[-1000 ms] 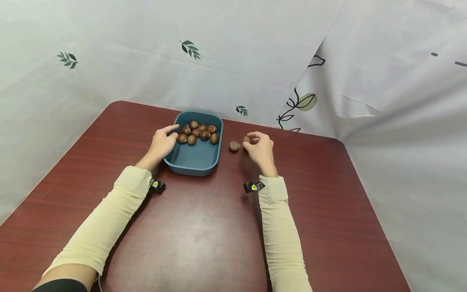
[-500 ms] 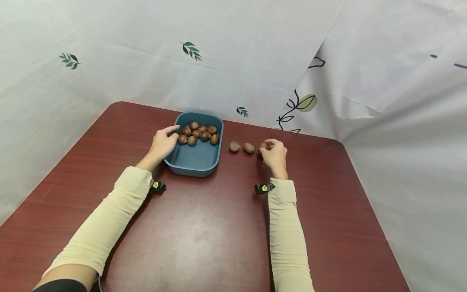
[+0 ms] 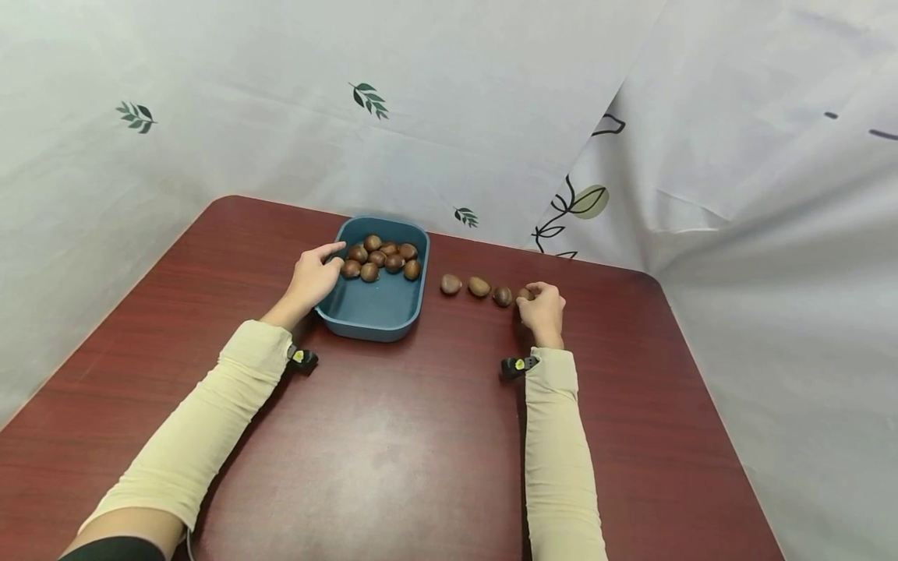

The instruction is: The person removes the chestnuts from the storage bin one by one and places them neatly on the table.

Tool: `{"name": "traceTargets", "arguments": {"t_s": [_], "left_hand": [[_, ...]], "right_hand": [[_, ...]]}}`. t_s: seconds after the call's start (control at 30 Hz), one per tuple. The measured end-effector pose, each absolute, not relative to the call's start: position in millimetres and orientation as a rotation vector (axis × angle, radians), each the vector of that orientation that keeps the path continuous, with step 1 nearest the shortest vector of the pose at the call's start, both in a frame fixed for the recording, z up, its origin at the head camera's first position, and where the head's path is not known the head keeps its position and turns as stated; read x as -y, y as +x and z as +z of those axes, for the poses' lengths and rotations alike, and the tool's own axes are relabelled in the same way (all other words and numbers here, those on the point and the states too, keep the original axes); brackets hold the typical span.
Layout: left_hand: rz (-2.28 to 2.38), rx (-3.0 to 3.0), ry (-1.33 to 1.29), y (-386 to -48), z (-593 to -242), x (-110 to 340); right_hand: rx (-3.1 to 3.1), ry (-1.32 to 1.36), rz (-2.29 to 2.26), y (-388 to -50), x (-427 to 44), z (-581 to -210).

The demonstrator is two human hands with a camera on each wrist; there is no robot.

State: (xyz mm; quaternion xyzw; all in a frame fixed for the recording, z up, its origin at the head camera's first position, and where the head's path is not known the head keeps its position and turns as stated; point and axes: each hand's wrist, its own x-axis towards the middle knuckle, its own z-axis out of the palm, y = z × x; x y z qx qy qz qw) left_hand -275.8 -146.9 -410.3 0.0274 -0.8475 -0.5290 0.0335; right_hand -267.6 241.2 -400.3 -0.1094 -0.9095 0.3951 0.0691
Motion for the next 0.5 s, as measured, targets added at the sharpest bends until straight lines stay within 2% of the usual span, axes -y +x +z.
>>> {"name": "traceTargets", "arguments": {"t_s": [0.5], "left_hand": [[-1.629,2.598,0.079,-276.4,-411.5,146.9]], "right_hand": [[2.77,-0.307,1.191,-275.1,-245.0,-412.1]]}}
